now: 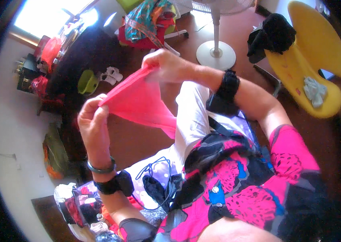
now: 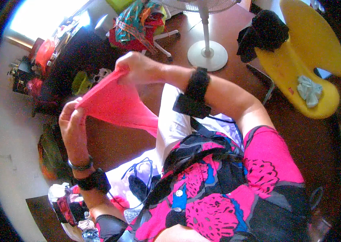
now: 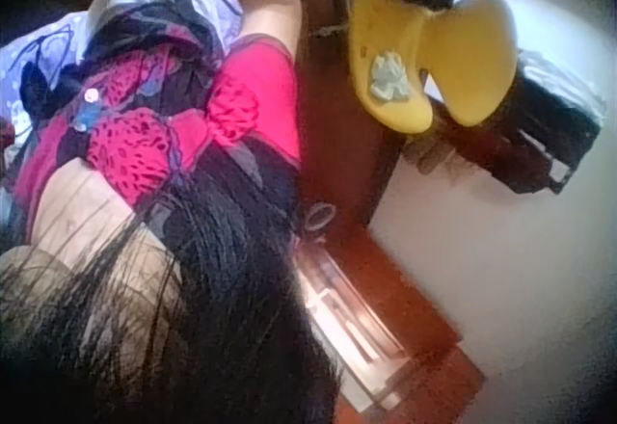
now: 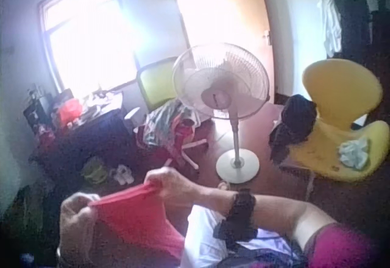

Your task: Folding a pink long-sleeved shirt.

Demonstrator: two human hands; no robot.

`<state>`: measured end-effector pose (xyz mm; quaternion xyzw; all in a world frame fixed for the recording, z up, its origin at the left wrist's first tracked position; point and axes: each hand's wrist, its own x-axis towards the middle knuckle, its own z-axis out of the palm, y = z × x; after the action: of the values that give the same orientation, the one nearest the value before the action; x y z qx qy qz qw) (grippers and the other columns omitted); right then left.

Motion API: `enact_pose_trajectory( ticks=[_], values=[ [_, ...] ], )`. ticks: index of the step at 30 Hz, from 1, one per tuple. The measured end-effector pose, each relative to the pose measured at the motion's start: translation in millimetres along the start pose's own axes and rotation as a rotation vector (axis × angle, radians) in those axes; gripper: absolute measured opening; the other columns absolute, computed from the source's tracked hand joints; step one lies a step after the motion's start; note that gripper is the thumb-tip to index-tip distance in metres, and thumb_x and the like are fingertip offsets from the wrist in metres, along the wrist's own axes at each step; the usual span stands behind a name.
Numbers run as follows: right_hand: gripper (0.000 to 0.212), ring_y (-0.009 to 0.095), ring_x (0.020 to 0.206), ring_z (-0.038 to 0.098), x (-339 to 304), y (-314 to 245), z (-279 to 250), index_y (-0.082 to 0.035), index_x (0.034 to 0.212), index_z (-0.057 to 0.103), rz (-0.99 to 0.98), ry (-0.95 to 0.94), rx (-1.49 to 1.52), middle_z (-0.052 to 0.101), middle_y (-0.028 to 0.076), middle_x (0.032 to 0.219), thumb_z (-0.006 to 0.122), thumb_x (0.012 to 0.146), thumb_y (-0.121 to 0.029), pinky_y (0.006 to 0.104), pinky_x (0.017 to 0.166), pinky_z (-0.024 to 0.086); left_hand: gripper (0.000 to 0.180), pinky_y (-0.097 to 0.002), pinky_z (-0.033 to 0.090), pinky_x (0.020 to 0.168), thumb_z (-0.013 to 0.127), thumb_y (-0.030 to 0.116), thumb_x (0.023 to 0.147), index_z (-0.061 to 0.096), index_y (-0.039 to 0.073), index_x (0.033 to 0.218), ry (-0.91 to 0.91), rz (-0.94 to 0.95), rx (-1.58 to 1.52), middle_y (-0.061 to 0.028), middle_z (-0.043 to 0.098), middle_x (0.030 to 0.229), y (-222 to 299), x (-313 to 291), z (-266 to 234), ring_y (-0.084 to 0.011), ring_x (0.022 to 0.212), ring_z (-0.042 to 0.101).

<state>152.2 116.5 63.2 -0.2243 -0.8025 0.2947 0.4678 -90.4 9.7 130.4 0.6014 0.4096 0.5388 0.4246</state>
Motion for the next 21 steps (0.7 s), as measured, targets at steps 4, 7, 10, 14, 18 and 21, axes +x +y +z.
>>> enact_pose_trajectory(
  ticks=[4,7,10,14,18,21],
  values=[
    [0.022,0.014,0.068,0.056,38,-17,-16,0.0,0.084,0.062,-0.06,0.043,-0.103,0.059,0.009,0.069,0.074,0.072,-0.014,0.0306,0.064,0.046,0.015,-0.0215,0.045,0.075,0.061,0.01,0.087,0.061,0.0,0.099,0.127,0.083,0.163,-0.0033,0.062,0.09,9,23,-19,-0.0086,0.081,0.056],
    [0.026,0.017,0.067,0.059,65,-17,-18,-0.001,0.083,0.064,-0.12,0.104,-0.138,0.061,0.012,0.07,0.074,0.069,-0.02,0.0332,0.063,0.047,0.017,-0.0193,0.044,0.068,0.063,0.013,0.088,0.059,0.002,0.1,0.218,0.112,0.213,-0.0008,0.06,0.086,22,37,-17,-0.0059,0.075,0.054],
    [0.026,0.017,0.068,0.061,80,-32,-19,-0.002,0.085,0.065,-0.148,0.145,-0.184,0.063,0.011,0.072,0.074,0.07,-0.021,0.0324,0.064,0.048,0.015,-0.0178,0.042,0.06,0.061,0.015,0.09,0.057,0.005,0.1,0.207,0.115,0.262,-0.0005,0.059,0.087,37,41,-24,-0.0055,0.068,0.053],
    [0.027,0.017,0.066,0.062,97,-16,-24,-0.004,0.088,0.068,-0.161,0.19,-0.191,0.065,0.011,0.072,0.073,0.071,-0.023,0.0324,0.063,0.05,0.014,-0.0185,0.045,0.056,0.059,0.015,0.091,0.056,0.005,0.101,0.176,0.08,0.322,-0.0022,0.06,0.09,49,47,-19,-0.0069,0.07,0.055],
    [0.032,0.023,0.068,0.065,108,-13,-10,-0.005,0.089,0.069,-0.232,0.28,-0.247,0.067,0.015,0.075,0.072,0.07,-0.031,0.0362,0.064,0.051,0.016,-0.0246,0.053,0.062,0.054,0.014,0.093,0.052,0.003,0.104,0.191,0.109,0.195,-0.0072,0.061,0.095,46,51,-21,-0.0124,0.078,0.06],
    [0.033,0.023,0.07,0.066,109,-16,-14,-0.006,0.092,0.07,-0.214,0.246,-0.137,0.067,0.015,0.077,0.071,0.071,-0.031,0.0362,0.067,0.052,0.017,-0.0284,0.056,0.068,0.052,0.013,0.094,0.051,0.002,0.106,0.203,0.128,0.16,-0.0096,0.06,0.098,47,53,-20,-0.0153,0.083,0.061]
  ],
)
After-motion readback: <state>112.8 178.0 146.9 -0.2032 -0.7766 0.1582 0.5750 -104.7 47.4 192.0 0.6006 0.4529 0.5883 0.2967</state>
